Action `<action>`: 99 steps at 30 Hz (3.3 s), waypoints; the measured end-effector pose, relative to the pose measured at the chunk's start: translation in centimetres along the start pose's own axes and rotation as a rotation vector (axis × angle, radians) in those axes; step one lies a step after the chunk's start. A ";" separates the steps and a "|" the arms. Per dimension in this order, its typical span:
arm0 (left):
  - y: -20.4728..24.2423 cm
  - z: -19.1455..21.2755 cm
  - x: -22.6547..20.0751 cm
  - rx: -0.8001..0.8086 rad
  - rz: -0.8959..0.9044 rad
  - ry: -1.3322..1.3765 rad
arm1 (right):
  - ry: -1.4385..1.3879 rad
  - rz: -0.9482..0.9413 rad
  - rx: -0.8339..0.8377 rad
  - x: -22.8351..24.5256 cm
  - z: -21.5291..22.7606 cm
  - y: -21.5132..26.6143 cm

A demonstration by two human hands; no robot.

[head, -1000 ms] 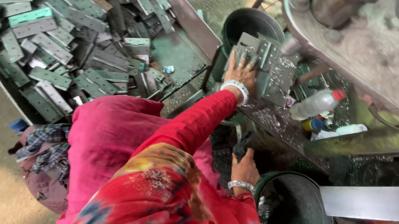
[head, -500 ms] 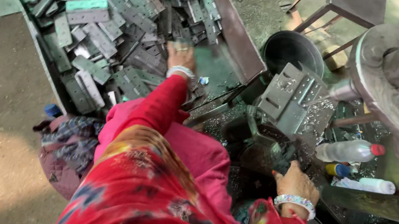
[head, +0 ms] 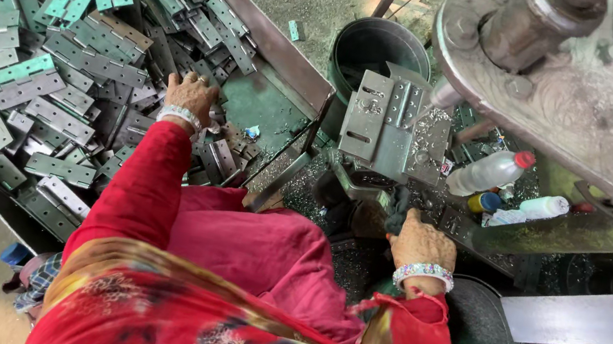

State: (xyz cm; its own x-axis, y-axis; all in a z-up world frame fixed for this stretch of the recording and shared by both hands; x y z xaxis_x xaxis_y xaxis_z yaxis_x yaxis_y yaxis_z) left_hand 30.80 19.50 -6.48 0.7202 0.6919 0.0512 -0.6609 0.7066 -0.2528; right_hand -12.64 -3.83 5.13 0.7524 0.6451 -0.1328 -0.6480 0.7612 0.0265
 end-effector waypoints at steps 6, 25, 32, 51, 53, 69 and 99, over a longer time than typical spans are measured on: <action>0.7 3.1 1.0 -0.220 0.087 0.156 | -0.044 0.011 -0.040 -0.1 -0.3 0.2; 4.3 11.2 -39.0 -0.366 -0.506 -0.099 | -0.117 0.021 -0.104 -0.8 -2.6 0.7; 2.0 12.0 -37.5 -0.234 -0.207 0.219 | -0.128 0.017 -0.127 -1.0 -3.6 0.0; -2.6 5.6 -38.2 0.104 -0.171 0.093 | -0.396 -0.198 -0.035 -5.2 -16.4 3.7; -3.5 6.9 -38.2 0.011 -0.135 0.135 | -0.449 -0.264 -0.028 -4.4 -17.0 4.8; -4.7 8.0 -36.9 0.085 -0.161 0.107 | -0.347 -0.274 -0.131 -3.6 -13.7 4.8; -4.8 8.6 -36.5 0.099 -0.147 0.195 | -0.435 -0.213 -0.001 -5.1 -17.8 2.1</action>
State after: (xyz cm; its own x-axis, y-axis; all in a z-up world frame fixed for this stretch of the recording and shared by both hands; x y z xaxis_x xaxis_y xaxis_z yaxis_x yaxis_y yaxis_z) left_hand 5.90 -7.84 1.16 0.8308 0.5457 -0.1094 -0.5565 0.8152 -0.1606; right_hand -19.91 -6.67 -11.79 0.8476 0.4432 0.2918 -0.4743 0.8793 0.0424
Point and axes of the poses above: each hand's wrist, its own y-axis away from the middle knuckle, its own z-axis out of the back of the hand, x = y × z, the point moved 10 cm from there along -y, towards the middle knuckle, and after that the axes turned 15 degrees about -x, right-handed, at the moved point
